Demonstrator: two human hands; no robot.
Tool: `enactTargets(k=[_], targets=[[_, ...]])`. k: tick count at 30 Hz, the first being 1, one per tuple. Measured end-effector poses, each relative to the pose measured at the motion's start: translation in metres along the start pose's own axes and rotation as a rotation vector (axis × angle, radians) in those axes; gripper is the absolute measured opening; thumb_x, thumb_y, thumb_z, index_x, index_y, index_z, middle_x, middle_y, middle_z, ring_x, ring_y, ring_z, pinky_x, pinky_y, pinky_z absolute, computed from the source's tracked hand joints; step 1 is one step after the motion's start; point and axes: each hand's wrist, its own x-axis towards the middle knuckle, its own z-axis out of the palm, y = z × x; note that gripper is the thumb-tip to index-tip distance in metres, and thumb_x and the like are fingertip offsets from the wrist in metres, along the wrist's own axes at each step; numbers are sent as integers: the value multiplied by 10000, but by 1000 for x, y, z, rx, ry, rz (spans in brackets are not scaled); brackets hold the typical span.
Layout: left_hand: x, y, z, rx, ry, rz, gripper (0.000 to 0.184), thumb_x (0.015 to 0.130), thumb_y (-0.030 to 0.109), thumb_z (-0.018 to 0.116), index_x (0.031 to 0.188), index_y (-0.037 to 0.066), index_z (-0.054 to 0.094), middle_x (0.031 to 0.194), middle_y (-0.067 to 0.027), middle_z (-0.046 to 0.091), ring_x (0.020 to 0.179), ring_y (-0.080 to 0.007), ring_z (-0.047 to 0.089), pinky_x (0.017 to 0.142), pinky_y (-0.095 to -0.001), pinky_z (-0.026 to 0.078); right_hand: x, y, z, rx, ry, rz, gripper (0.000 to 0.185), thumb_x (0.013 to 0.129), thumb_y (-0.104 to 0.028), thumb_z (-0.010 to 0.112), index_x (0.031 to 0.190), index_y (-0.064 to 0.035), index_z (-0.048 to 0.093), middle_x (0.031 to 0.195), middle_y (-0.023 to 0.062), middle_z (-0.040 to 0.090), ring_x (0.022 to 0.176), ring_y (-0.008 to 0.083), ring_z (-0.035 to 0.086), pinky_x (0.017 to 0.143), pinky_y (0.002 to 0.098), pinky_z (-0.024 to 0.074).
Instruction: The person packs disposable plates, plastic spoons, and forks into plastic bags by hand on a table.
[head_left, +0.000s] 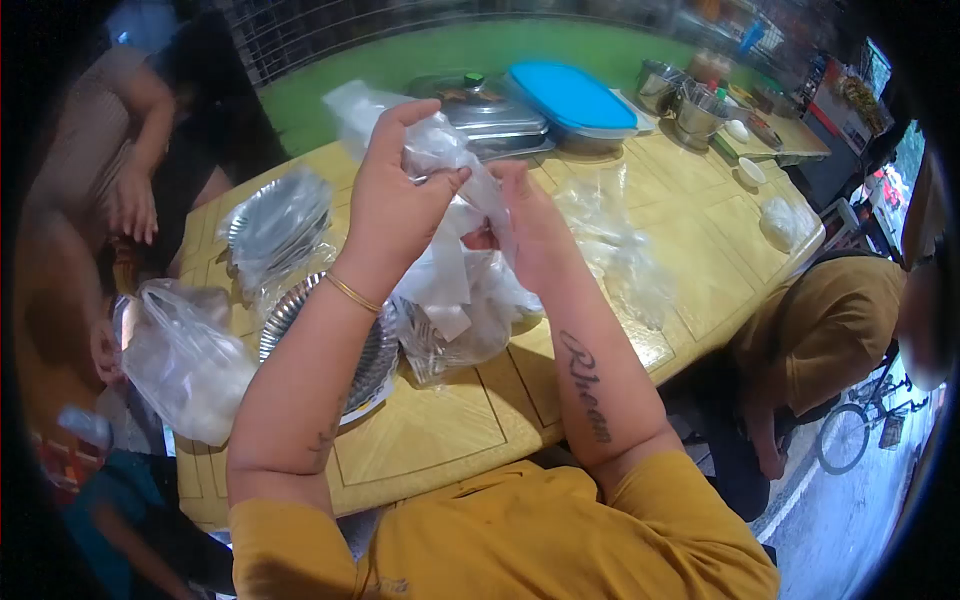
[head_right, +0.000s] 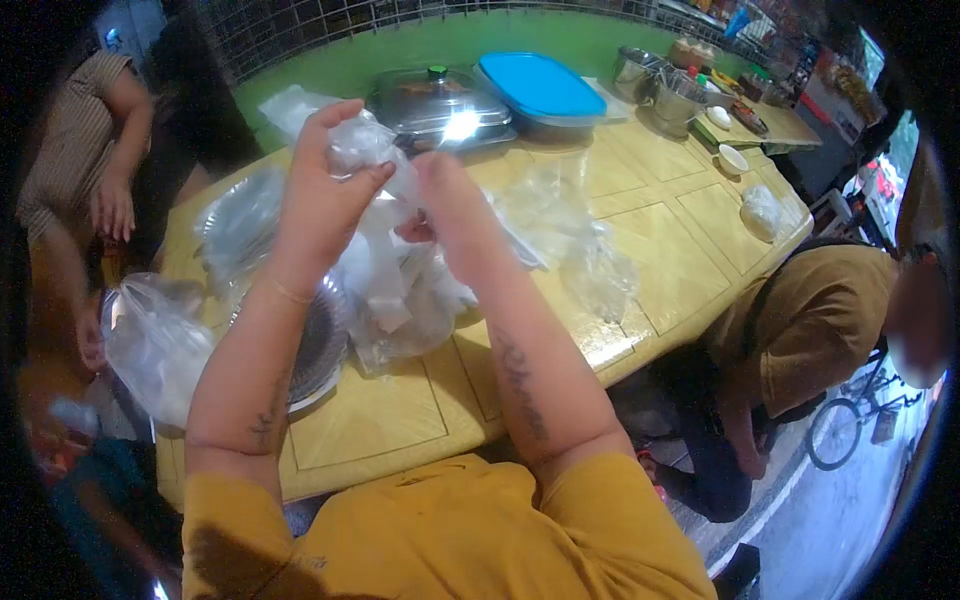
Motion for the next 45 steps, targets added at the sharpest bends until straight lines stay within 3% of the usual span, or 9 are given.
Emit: enactTargets(k=[3, 5, 12, 15, 18, 22, 27, 36, 45], targets=[[-3, 12, -6, 235, -32, -25, 476, 796, 23, 736, 1234, 53, 552, 1177, -91, 616, 991, -134, 591, 847, -271, 492, -5, 0, 5, -293, -38, -225, 422, 956, -430, 579, 1158, -60, 601, 969, 24, 653, 836, 147, 620, 708, 280, 500], [-4, 9, -11, 259, -21, 13, 400, 784, 35, 739, 1160, 65, 607, 1046, -57, 650, 883, -112, 589, 774, -261, 491, 3, 9, -12, -536, -175, -187, 509, 941, -491, 566, 1205, -56, 568, 999, 38, 645, 869, 168, 620, 740, 297, 504], [-7, -7, -36, 91, 37, -154, 272, 803, 65, 738, 1063, 23, 670, 994, -82, 693, 909, -112, 625, 791, -274, 497, -10, 7, 9, 915, -106, 119, 673, 897, -612, 551, 1302, -80, 475, 1296, 127, 505, 1146, 298, 496, 1007, 477, 366], [-10, -9, -40, 278, 103, -79, 299, 809, 69, 732, 1088, -1, 655, 1010, -95, 695, 909, -135, 641, 802, -289, 504, -18, 23, 39, 715, -57, 186, 676, 883, -555, 626, 1331, -85, 440, 1277, 133, 522, 1131, 286, 524, 981, 475, 409], [-15, -16, -42, 395, 105, 64, 350, 813, 67, 724, 1148, 21, 637, 1024, -120, 693, 828, -180, 660, 774, -328, 523, -14, 30, 34, 465, -3, 110, 460, 891, -233, 705, 1249, -66, 470, 1084, 99, 625, 966, 230, 617, 854, 407, 495], [-27, 28, -34, 478, -137, -356, 422, 806, 166, 739, 1193, 61, 610, 902, -158, 688, 715, -279, 663, 722, -383, 527, -8, 22, 20, 369, 177, 5, 347, 881, -53, 681, 1169, -60, 486, 972, 85, 657, 878, 200, 648, 795, 358, 520], [-34, 44, -38, 845, -264, -140, 430, 778, 307, 762, 1092, 50, 620, 747, -176, 653, 688, -342, 644, 680, -387, 511, -8, 19, 13, 319, 159, -50, 382, 860, -7, 690, 1163, -37, 458, 982, 99, 651, 840, 179, 649, 740, 320, 519], [-24, -5, -36, 231, -157, -256, 140, 759, 79, 722, 841, 5, 635, 737, -134, 654, 659, -206, 617, 632, -308, 483, -10, 20, 27, 478, 79, 32, 460, 871, -22, 665, 1274, -33, 443, 988, 101, 616, 859, 204, 631, 767, 357, 535], [-13, -43, -106, 802, 60, -355, 184, 742, 111, 743, 843, 33, 611, 736, -89, 605, 692, -217, 592, 682, -335, 503, 5, 4, -18, 923, -129, -148, 227, 920, -151, 668, 1146, -158, 657, 842, 15, 596, 736, 138, 544, 722, 342, 469]])
